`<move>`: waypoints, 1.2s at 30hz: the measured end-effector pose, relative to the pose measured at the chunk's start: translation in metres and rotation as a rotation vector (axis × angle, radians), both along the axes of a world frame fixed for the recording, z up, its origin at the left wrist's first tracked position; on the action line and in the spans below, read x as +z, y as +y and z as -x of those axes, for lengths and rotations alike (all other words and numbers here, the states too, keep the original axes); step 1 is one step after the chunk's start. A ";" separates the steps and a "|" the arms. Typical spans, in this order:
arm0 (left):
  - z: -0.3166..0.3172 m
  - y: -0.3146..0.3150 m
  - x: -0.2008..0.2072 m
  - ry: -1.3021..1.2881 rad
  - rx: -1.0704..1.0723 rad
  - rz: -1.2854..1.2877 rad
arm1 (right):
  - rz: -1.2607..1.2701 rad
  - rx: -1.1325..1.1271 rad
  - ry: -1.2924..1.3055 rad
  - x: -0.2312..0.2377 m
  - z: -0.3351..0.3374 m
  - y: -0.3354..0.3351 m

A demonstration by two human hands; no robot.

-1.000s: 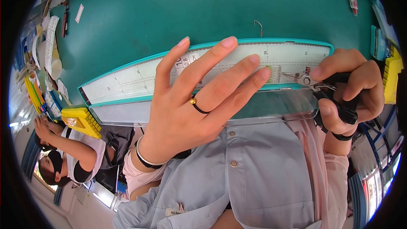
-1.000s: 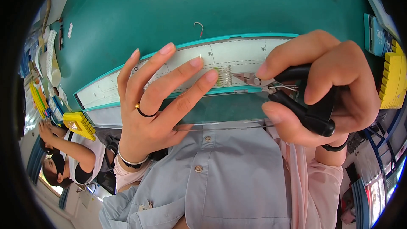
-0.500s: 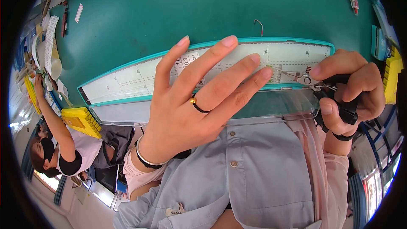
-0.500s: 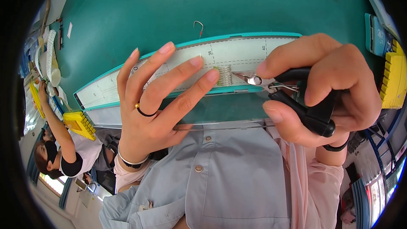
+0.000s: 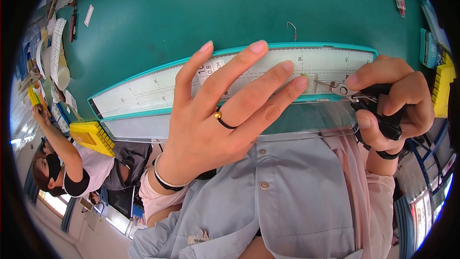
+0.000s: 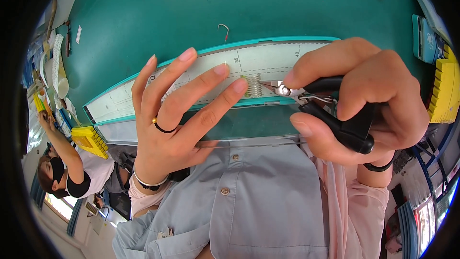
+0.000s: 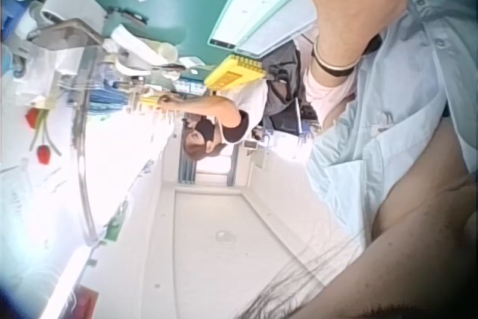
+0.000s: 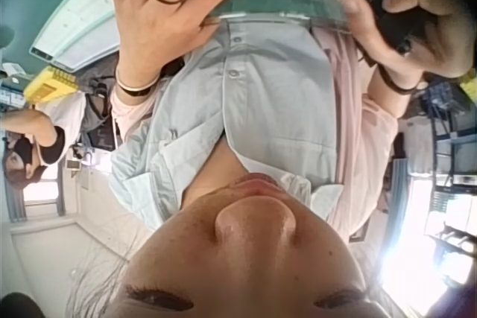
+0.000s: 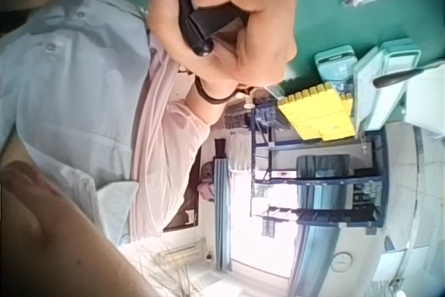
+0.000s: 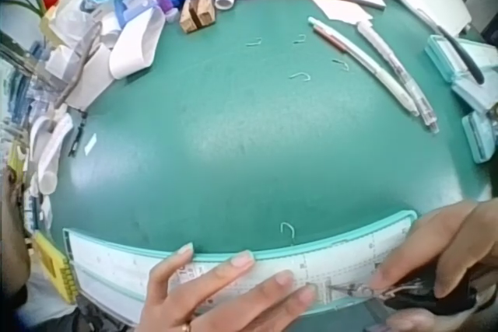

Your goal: Cutting and preparing resistors for assembly using wire cutters and a guide jig.

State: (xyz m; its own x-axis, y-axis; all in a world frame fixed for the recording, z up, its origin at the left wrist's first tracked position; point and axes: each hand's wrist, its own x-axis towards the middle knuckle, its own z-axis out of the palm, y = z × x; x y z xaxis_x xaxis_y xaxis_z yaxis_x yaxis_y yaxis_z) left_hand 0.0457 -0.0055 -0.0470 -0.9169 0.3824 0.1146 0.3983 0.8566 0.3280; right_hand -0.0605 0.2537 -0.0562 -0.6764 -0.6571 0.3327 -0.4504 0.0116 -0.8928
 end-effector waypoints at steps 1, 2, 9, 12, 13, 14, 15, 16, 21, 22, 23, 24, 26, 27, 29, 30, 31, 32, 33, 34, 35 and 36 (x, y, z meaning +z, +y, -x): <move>-0.001 -0.001 -0.001 -0.003 0.005 0.006 | -0.006 -0.001 -0.003 -0.002 0.000 -0.002; 0.000 -0.001 -0.001 0.014 -0.007 -0.015 | -0.024 -0.011 -0.001 0.002 -0.001 -0.002; 0.003 -0.001 0.006 -0.013 -0.029 -0.070 | -0.007 -0.016 -0.051 0.008 0.001 -0.001; 0.003 -0.001 0.005 -0.012 -0.030 -0.065 | -0.006 -0.003 -0.048 0.006 0.002 0.000; 0.003 -0.001 0.005 -0.011 -0.029 -0.065 | -0.006 -0.005 -0.048 0.006 0.002 0.000; 0.003 -0.001 0.005 -0.007 -0.030 -0.068 | -0.005 -0.007 -0.049 0.006 0.002 0.000; 0.003 -0.002 0.004 -0.003 -0.032 -0.071 | -0.005 -0.007 -0.049 0.006 0.002 -0.001; 0.003 -0.002 0.004 -0.003 -0.031 -0.072 | -0.009 -0.022 -0.058 0.007 0.001 -0.003; 0.004 -0.002 0.003 0.008 -0.027 -0.076 | -0.022 -0.043 -0.063 0.008 0.000 -0.003; 0.004 -0.001 0.003 0.009 -0.027 -0.077 | -0.018 -0.038 -0.069 0.009 0.000 -0.003; 0.004 0.001 0.002 0.008 -0.015 -0.084 | -0.014 -0.034 -0.076 0.009 0.000 -0.002; 0.004 0.001 0.002 0.008 -0.004 -0.092 | -0.016 -0.036 -0.076 0.010 -0.001 -0.003; 0.003 0.000 0.000 0.025 -0.012 -0.062 | 0.018 -0.072 -0.115 0.010 -0.003 -0.005; 0.002 -0.001 0.000 0.042 -0.018 -0.029 | 0.024 -0.067 -0.117 0.008 -0.003 -0.006; 0.002 -0.002 -0.001 0.043 -0.019 -0.025 | 0.008 -0.085 -0.105 0.009 -0.003 -0.006; 0.003 -0.002 0.000 0.047 -0.023 -0.026 | 0.002 -0.091 -0.103 0.011 -0.003 -0.005; 0.004 -0.001 0.000 0.048 -0.028 -0.033 | 0.000 -0.088 -0.099 0.013 -0.003 -0.005; 0.004 0.000 0.000 0.043 -0.019 -0.026 | 0.006 -0.078 -0.098 0.012 -0.002 -0.005; 0.003 0.000 -0.001 0.039 -0.010 -0.020 | 0.008 -0.076 -0.099 0.011 -0.002 -0.005; 0.003 0.000 -0.001 0.038 -0.009 -0.018 | 0.003 -0.075 -0.097 0.010 -0.003 -0.005; 0.003 0.000 -0.001 0.034 -0.007 -0.005 | -0.003 -0.075 -0.093 0.009 -0.003 -0.005; 0.003 0.000 -0.001 0.030 -0.006 0.008 | -0.004 -0.075 -0.093 0.009 -0.003 -0.004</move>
State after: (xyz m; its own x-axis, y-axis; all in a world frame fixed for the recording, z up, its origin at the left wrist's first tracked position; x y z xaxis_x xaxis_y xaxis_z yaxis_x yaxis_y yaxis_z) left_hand 0.0427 -0.0058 -0.0483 -0.9108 0.3889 0.1388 0.4129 0.8566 0.3095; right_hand -0.0577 0.2496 -0.0472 -0.7517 -0.6045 0.2637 -0.3631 0.0455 -0.9307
